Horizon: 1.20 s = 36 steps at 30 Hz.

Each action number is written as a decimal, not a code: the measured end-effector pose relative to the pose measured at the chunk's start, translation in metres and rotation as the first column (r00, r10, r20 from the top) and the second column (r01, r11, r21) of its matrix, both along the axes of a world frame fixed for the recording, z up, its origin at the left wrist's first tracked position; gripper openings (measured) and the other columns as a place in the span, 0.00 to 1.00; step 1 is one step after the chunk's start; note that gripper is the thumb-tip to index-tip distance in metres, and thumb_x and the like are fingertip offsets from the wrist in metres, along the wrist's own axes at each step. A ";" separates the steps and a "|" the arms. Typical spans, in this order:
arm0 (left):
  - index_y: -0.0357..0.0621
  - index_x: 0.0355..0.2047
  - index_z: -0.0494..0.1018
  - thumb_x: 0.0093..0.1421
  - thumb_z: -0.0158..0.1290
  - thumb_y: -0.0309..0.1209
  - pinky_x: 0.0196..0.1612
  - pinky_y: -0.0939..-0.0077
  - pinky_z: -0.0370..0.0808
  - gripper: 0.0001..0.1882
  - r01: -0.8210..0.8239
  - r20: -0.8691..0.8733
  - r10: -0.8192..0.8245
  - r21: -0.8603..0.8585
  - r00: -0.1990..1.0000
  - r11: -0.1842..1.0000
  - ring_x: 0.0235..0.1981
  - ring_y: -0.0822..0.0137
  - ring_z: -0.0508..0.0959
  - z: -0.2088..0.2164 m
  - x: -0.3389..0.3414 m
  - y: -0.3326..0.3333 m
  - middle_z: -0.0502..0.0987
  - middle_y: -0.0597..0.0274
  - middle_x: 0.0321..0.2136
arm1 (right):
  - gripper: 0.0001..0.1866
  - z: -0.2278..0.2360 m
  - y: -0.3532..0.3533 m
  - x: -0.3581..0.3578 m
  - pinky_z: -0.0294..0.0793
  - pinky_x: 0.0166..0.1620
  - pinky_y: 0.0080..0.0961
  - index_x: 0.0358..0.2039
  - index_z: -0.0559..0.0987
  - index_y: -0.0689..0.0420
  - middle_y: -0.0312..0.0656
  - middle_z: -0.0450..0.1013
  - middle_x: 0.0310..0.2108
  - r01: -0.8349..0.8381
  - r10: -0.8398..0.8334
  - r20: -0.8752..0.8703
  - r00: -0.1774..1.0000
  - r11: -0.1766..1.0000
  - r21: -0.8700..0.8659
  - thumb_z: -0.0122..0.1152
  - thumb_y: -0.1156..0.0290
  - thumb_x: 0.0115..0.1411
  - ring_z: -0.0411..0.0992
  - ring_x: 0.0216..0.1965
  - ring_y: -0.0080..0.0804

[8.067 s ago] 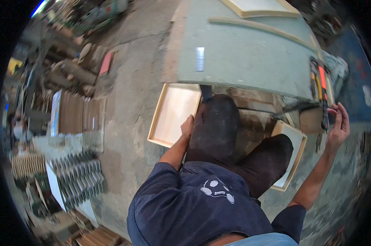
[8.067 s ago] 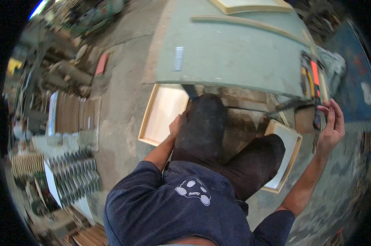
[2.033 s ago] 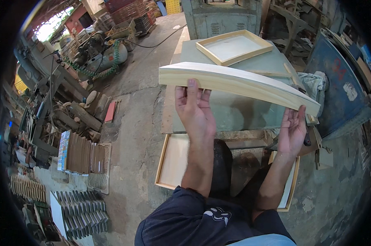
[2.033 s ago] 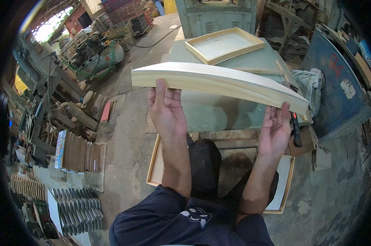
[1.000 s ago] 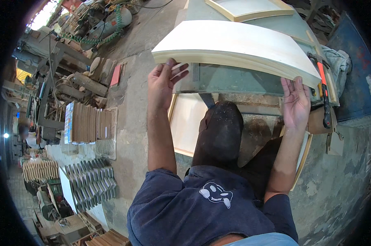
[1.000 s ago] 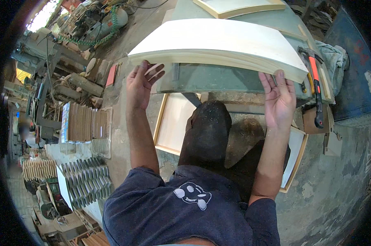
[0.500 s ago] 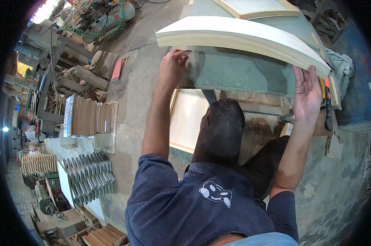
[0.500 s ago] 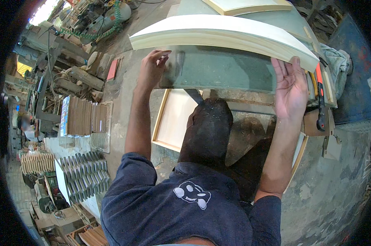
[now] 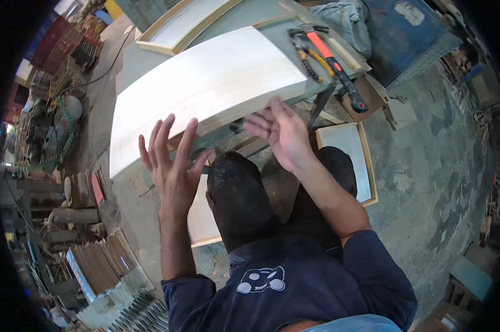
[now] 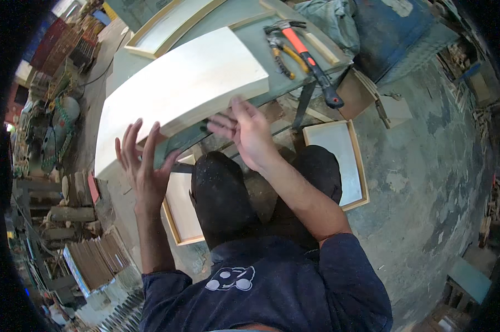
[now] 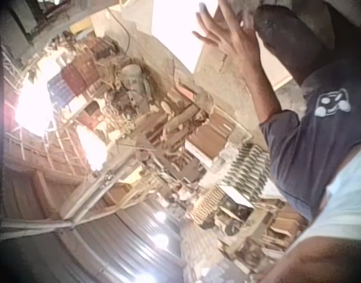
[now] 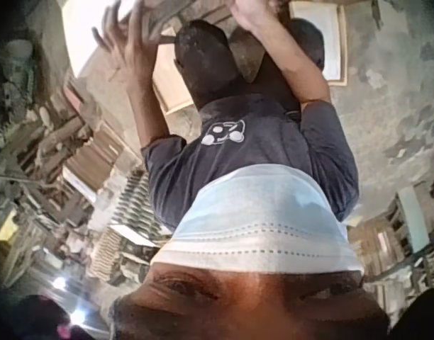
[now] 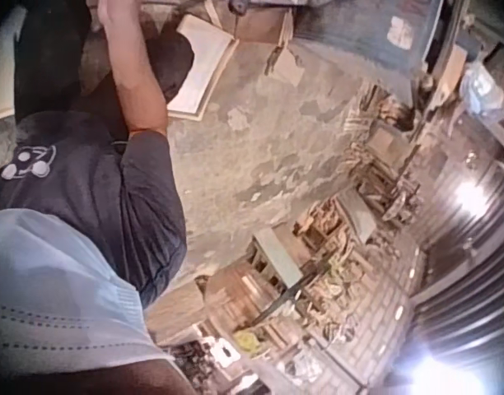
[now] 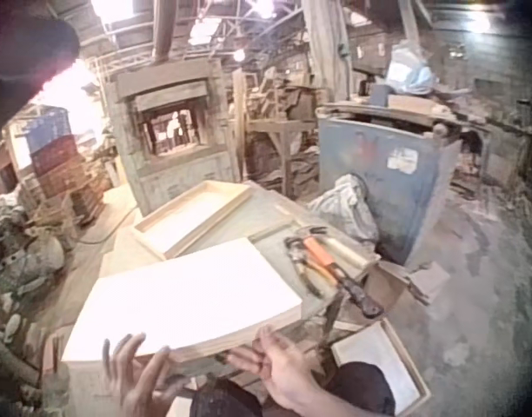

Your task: Inspecting wood tray components and hammering a nail into the frame.

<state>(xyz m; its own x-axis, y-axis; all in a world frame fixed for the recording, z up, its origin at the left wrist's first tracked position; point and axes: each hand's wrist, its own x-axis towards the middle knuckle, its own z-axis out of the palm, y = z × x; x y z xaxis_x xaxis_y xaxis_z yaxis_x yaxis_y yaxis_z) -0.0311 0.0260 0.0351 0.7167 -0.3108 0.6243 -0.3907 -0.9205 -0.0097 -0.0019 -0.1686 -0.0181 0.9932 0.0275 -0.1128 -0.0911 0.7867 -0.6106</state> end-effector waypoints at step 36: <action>0.52 0.31 0.77 0.52 0.52 0.36 0.42 0.61 0.62 0.08 0.466 -0.486 -0.413 -0.014 0.770 0.885 0.38 0.63 0.75 -0.006 0.158 -0.178 0.77 0.64 0.30 | 0.15 0.038 -0.158 0.123 0.72 0.27 0.30 0.28 0.74 0.63 0.47 0.72 0.31 0.212 -0.140 0.186 0.972 0.204 -0.956 0.51 0.62 0.52 0.72 0.20 0.34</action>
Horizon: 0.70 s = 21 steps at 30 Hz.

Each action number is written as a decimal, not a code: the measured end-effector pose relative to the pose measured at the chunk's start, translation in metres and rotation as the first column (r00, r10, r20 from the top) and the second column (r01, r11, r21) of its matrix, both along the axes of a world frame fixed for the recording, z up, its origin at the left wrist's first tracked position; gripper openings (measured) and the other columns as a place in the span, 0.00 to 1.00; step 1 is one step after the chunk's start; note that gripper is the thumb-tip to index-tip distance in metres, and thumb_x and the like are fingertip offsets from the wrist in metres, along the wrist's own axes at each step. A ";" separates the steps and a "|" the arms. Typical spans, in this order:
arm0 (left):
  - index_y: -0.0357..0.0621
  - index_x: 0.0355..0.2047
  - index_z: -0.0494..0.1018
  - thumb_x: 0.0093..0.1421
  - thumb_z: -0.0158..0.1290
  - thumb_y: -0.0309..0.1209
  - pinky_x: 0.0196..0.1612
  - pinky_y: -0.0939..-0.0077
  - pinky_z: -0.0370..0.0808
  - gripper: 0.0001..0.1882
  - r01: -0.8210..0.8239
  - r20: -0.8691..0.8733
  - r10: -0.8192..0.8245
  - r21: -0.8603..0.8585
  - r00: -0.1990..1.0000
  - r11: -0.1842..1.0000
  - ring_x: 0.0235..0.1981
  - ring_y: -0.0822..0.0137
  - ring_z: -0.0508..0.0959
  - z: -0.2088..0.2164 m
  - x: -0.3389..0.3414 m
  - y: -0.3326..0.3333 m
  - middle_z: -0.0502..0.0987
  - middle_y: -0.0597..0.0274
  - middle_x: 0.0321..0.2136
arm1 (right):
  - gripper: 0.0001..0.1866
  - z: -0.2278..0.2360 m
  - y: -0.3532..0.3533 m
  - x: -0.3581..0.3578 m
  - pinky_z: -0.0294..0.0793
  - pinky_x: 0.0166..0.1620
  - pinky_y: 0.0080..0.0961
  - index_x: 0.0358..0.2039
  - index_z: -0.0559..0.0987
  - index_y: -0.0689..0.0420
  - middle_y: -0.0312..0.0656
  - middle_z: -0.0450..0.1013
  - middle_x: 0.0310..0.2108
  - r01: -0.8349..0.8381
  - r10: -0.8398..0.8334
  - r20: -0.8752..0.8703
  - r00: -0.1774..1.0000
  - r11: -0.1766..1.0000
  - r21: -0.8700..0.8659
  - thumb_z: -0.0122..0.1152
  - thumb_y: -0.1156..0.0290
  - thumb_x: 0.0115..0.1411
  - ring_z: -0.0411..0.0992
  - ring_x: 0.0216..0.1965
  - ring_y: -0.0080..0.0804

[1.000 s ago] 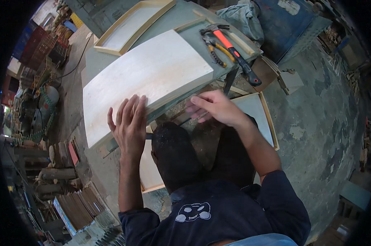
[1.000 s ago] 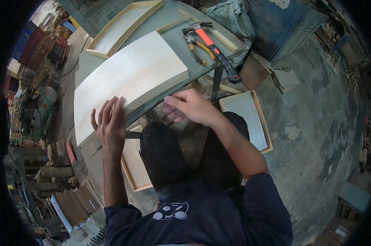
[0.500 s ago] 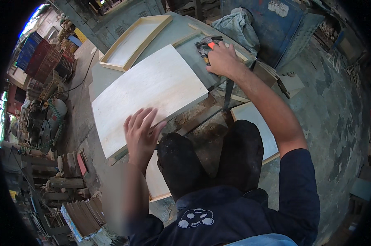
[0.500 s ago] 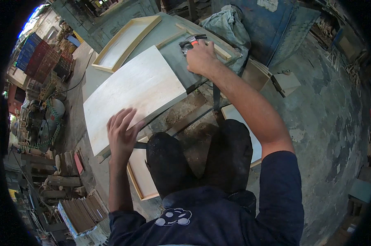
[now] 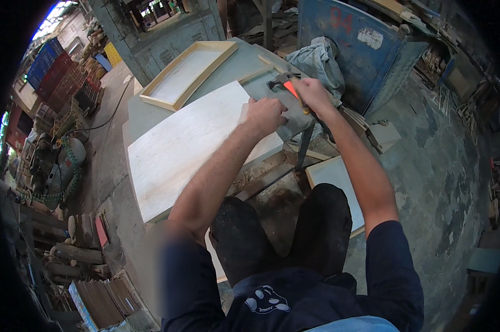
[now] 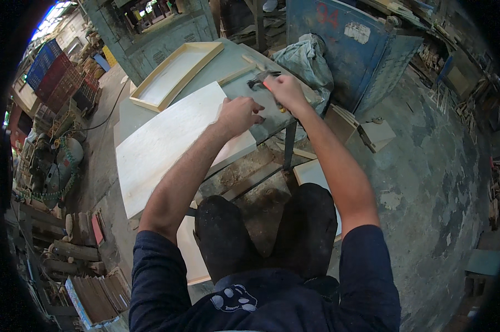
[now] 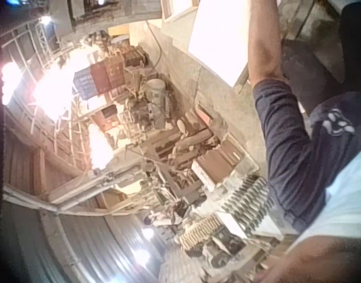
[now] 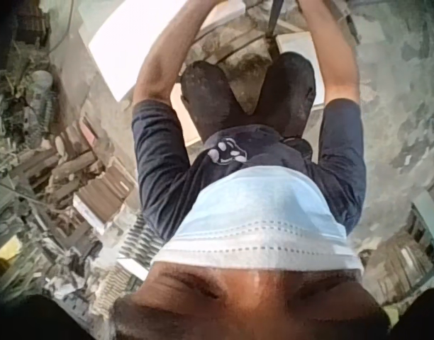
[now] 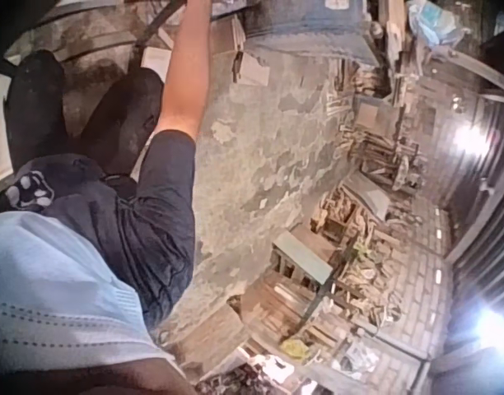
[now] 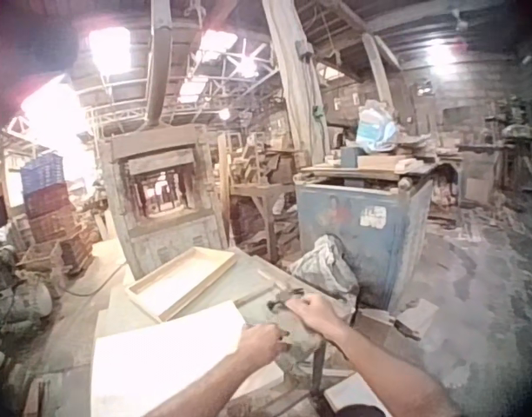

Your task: Inspecting wood tray components and hammering a nail into the frame.

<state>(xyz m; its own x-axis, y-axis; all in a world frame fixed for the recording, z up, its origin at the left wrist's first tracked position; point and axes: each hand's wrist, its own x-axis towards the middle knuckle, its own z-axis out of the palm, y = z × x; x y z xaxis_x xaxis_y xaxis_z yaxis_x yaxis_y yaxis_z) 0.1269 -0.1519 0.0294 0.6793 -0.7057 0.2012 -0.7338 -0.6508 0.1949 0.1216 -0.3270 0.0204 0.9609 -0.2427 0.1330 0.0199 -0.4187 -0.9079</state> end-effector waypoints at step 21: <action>0.34 0.33 0.74 0.53 0.55 0.20 0.38 0.83 0.71 0.06 -0.453 -0.706 -0.614 -0.703 0.353 0.548 0.35 0.74 0.75 -0.009 -0.136 0.086 0.76 0.60 0.32 | 0.07 -0.028 0.055 -0.218 0.69 0.39 0.25 0.28 0.75 0.63 0.45 0.70 0.39 -0.322 0.313 0.155 0.937 0.946 0.035 0.53 0.86 0.47 0.71 0.36 0.31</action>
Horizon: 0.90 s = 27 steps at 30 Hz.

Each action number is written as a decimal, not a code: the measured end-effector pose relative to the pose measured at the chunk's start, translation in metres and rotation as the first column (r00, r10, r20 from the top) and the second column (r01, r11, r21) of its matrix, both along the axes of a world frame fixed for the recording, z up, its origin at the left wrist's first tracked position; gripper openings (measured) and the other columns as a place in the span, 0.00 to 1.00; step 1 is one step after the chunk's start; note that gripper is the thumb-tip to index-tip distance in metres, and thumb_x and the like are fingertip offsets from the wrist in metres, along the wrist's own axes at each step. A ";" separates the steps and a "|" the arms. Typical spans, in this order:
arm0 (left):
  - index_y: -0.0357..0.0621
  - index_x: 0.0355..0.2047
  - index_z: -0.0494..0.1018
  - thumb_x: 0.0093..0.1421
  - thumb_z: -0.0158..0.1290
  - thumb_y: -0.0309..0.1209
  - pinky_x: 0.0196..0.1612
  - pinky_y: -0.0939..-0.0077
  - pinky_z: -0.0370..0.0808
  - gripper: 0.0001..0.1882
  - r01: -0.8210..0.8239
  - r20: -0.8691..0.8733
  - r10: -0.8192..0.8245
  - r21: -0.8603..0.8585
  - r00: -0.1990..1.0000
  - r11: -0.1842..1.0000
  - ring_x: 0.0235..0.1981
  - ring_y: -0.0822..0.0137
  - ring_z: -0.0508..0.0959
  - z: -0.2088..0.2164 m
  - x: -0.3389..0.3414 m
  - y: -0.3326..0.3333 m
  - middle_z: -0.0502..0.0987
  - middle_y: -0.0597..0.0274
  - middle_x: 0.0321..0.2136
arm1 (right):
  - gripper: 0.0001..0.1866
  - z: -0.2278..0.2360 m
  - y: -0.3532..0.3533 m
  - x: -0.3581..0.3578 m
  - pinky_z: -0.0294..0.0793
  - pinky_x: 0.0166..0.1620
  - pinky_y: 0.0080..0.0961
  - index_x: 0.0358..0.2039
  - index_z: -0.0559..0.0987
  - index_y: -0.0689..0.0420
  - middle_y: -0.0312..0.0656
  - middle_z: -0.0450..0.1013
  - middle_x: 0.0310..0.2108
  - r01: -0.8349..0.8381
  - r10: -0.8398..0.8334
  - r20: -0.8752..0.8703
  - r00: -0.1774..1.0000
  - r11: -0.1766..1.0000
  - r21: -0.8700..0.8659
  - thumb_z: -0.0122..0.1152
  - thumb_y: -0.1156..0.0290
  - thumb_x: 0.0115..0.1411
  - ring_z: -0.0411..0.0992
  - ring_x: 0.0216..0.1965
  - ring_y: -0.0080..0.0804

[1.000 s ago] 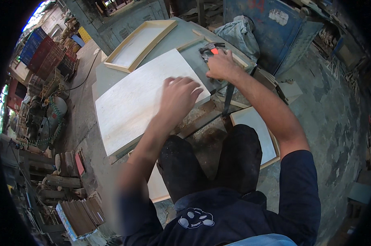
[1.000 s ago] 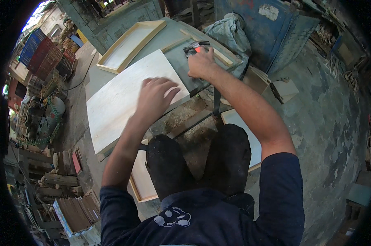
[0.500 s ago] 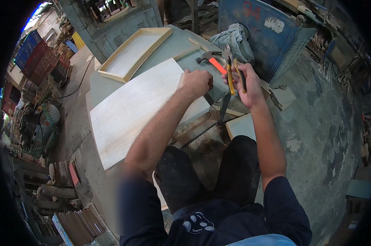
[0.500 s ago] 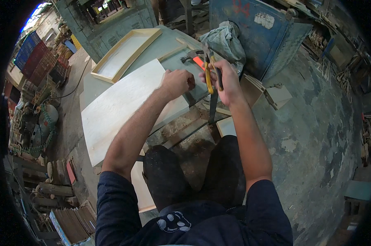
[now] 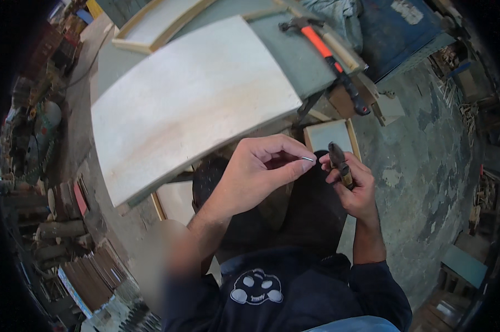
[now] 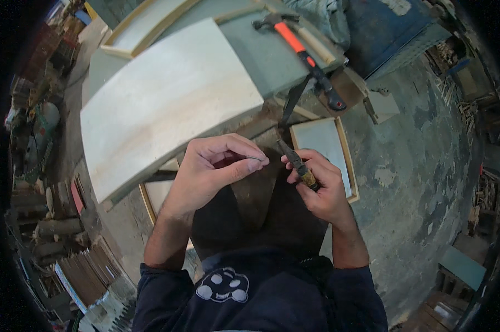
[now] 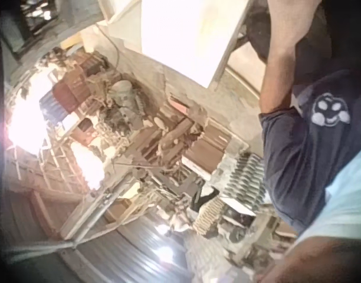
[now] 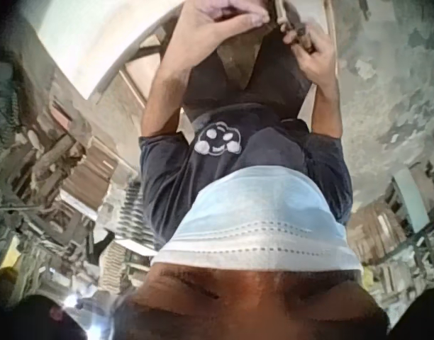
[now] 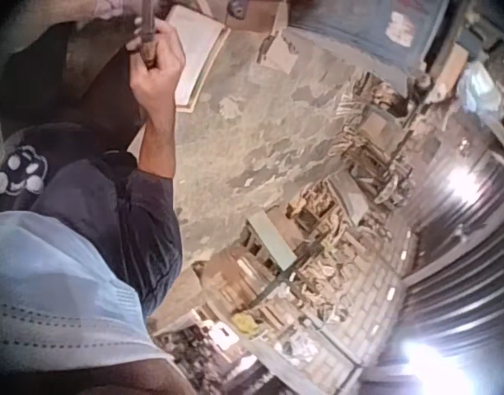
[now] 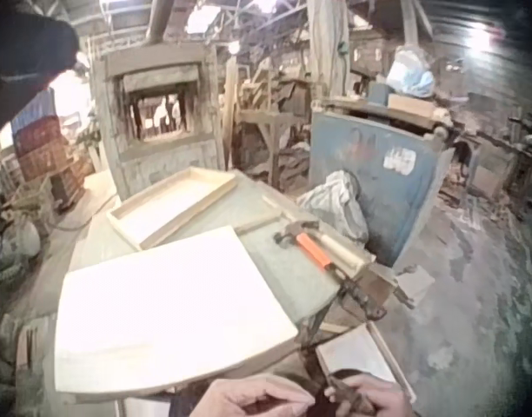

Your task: Inspecting wood tray components and hammering a nail into the frame.

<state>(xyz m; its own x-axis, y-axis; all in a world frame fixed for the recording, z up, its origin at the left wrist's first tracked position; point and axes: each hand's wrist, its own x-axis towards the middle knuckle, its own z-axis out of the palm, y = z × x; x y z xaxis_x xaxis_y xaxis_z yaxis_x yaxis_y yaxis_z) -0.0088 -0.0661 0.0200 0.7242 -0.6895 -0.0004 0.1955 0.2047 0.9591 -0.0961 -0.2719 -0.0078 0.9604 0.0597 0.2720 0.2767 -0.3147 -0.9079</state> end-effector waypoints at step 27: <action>0.33 0.38 0.72 0.55 0.52 0.20 0.38 0.81 0.76 0.09 -0.276 -0.091 0.277 0.015 0.957 0.961 0.32 0.73 0.78 -0.034 -0.041 0.010 0.77 0.56 0.31 | 0.14 -0.012 0.013 -0.011 0.70 0.42 0.33 0.27 0.72 0.63 0.45 0.70 0.40 0.056 0.005 0.103 0.995 0.814 -0.579 0.60 0.87 0.35 0.70 0.41 0.42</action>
